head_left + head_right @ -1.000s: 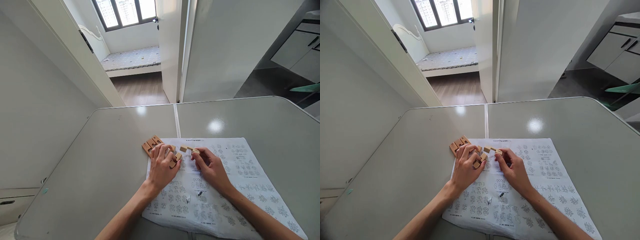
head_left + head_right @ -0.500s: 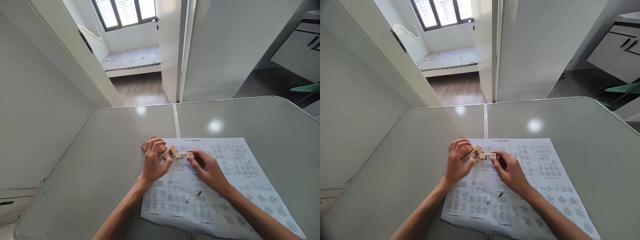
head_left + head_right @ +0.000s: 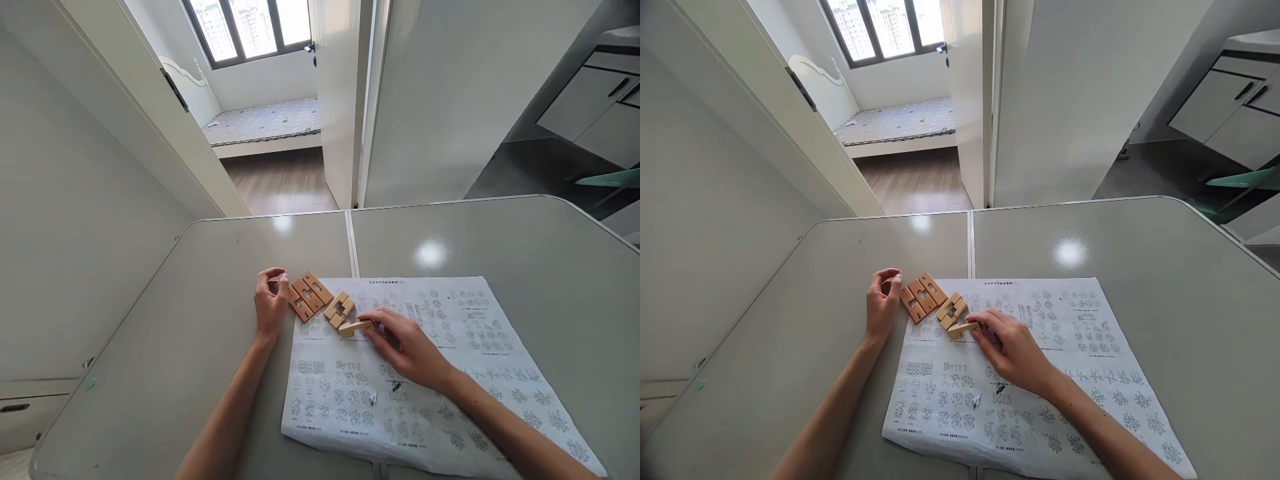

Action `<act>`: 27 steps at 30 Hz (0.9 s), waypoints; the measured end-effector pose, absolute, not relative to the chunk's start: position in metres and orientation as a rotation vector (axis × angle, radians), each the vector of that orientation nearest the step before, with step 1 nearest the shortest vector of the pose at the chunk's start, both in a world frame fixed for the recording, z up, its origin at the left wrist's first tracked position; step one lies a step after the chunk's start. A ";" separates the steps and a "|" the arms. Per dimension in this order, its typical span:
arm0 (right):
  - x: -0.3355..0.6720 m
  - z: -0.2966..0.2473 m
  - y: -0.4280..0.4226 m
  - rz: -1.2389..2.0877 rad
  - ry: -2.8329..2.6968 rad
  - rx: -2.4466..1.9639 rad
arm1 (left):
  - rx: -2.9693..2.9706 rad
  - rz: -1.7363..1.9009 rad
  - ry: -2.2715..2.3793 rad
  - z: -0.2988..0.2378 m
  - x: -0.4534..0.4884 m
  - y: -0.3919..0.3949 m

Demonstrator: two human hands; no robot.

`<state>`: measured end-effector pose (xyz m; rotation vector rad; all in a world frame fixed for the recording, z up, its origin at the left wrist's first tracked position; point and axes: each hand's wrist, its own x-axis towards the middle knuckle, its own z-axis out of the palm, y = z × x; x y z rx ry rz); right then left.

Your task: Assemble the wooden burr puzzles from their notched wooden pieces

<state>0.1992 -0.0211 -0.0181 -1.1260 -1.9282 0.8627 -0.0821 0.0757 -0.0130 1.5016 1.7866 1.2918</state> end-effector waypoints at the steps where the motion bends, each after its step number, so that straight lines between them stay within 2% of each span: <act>1: 0.199 -0.019 -0.021 0.856 -1.943 -1.121 | 1.494 1.289 1.783 -0.013 -0.082 0.075; 16: 0.192 -0.029 -0.022 0.643 -1.986 -1.223 | 1.667 1.230 1.808 -0.009 -0.076 0.070; 27: 0.190 -0.031 -0.021 0.558 -1.792 -1.439 | 1.701 1.211 1.795 -0.010 -0.077 0.072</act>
